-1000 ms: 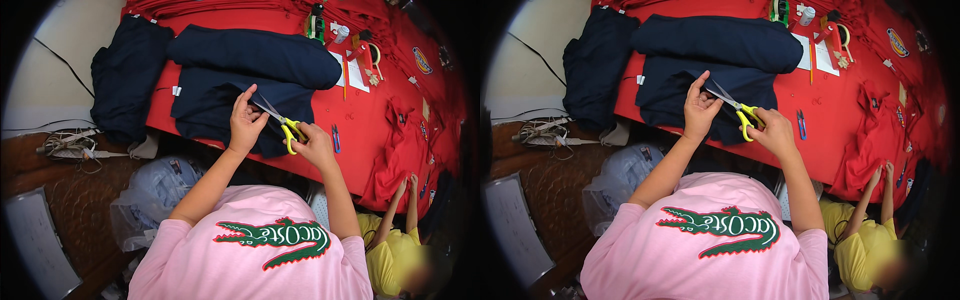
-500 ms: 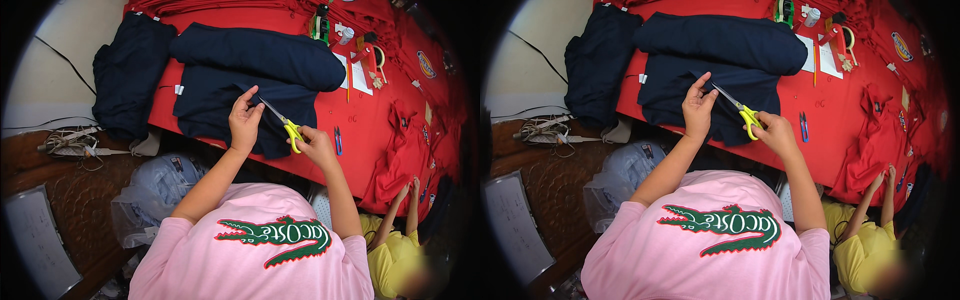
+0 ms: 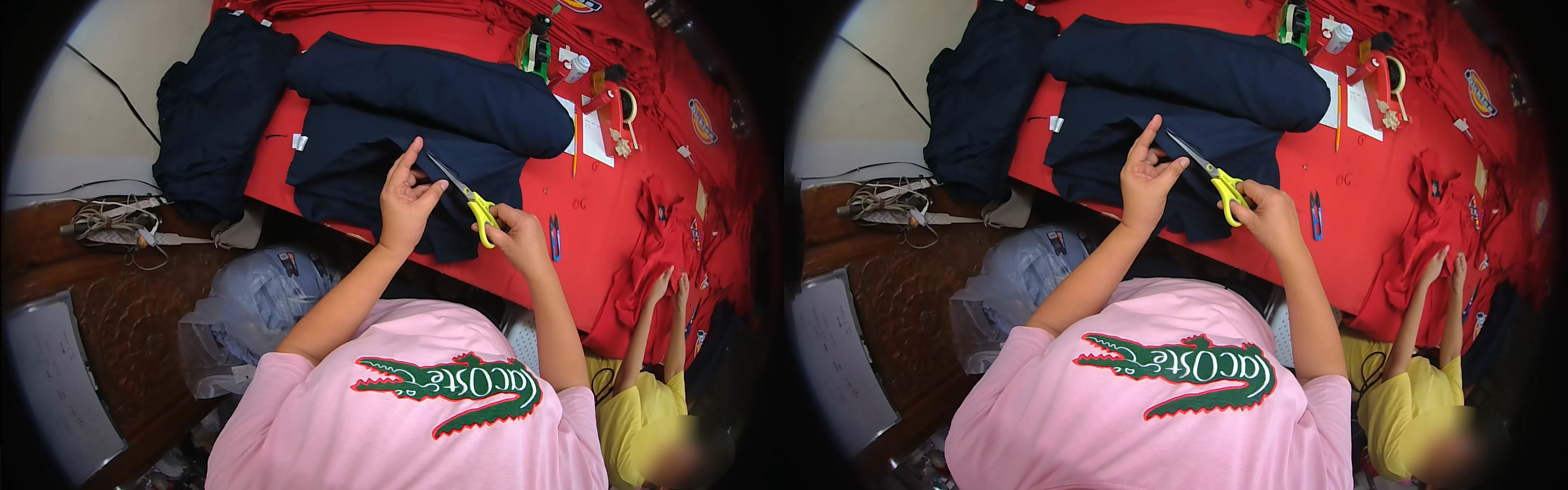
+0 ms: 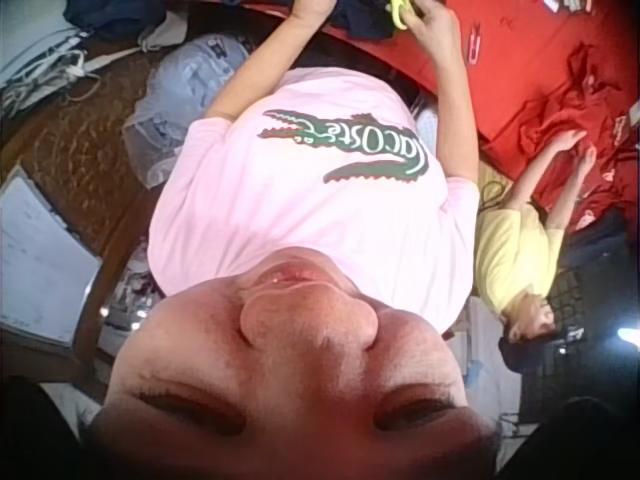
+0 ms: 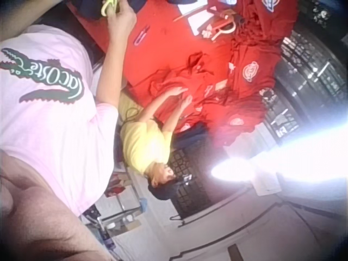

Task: The person uses shears to trim loose threads from a stack of folded navy blue garments on a workspace table.

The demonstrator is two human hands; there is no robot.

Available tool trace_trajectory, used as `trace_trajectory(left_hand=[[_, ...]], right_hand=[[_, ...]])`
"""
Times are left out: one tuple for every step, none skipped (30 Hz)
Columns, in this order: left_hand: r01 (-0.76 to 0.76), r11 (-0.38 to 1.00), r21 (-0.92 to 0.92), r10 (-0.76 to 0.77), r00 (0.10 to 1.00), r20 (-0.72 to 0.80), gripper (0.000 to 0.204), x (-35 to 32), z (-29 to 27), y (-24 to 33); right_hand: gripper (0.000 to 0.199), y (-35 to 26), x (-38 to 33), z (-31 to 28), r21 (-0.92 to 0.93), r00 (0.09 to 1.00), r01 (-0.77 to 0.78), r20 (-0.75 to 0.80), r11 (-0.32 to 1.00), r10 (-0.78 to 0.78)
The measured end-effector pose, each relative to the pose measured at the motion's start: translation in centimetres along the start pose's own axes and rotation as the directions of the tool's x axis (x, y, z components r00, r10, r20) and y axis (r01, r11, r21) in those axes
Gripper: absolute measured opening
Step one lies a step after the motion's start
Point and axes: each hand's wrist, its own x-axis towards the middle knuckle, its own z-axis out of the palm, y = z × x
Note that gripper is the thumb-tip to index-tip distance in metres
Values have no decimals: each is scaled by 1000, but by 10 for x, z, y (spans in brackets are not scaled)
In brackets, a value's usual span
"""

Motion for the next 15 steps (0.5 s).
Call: trace_trajectory(left_hand=[[-10, 999, 34, 10, 1000, -14, 76, 0, -2, -3], [28, 998, 50, -28, 1000, -14, 75, 1, -7, -7], [66, 996, 66, -65, 998, -14, 73, 3, -16, -10], [69, 996, 56, -68, 998, -20, 72, 4, -19, -14], [72, 996, 46, -71, 997, -26, 72, 5, -19, -12], [39, 999, 10, -39, 999, -37, 73, 6, -16, -11], [5, 1000, -25, -7, 999, -50, 73, 6, -13, -10], [4, 1000, -28, -5, 999, -44, 75, 6, -10, -7], [2, 999, -32, -4, 999, -38, 76, 5, -7, -3], [1, 999, -35, -2, 999, -33, 77, 4, -6, -1], [-4, 999, -37, 3, 1000, -24, 78, 3, -8, -1], [-8, 999, -38, 8, 1000, -16, 79, 2, -9, -1], [-13, 999, -40, 12, 1000, -8, 80, 1, -11, -1], [-7, 999, -48, 7, 1000, -3, 80, 1, -12, -1], [-2, 998, -55, 2, 1000, 1, 80, 1, -14, -2]], right_hand=[[23, 6, 0, 1, 33, 1000, -16, 11, 999, 16], [23, 3, 1, 0, 29, 999, -29, 27, 999, 28], [23, 1, 1, -1, 25, 998, -42, 43, 999, 41], [23, -2, 2, -2, 20, 997, -54, 59, 998, 53], [23, -7, 3, -3, 5, 998, -35, 49, 999, 34], [24, -13, 4, -4, -11, 999, -15, 39, 1000, 15], [24, -18, 5, -4, -28, 1000, 5, 30, 1000, -4], [25, -21, 6, -4, -38, 999, 21, 26, 999, -20], [25, -23, 8, -3, -48, 999, 36, 23, 998, -35], [25, -25, 9, -3, -58, 998, 52, 20, 997, -51], [25, -28, 11, -3, -78, 998, 57, 30, 995, -54], [26, -31, 13, -3, -97, 998, 61, 40, 993, -58], [26, -33, 14, -2, -117, 997, 67, 50, 991, -61], [25, -31, 14, -2, -89, 997, 62, 52, 994, -57], [25, -27, 14, 0, -61, 997, 57, 55, 997, -53]])
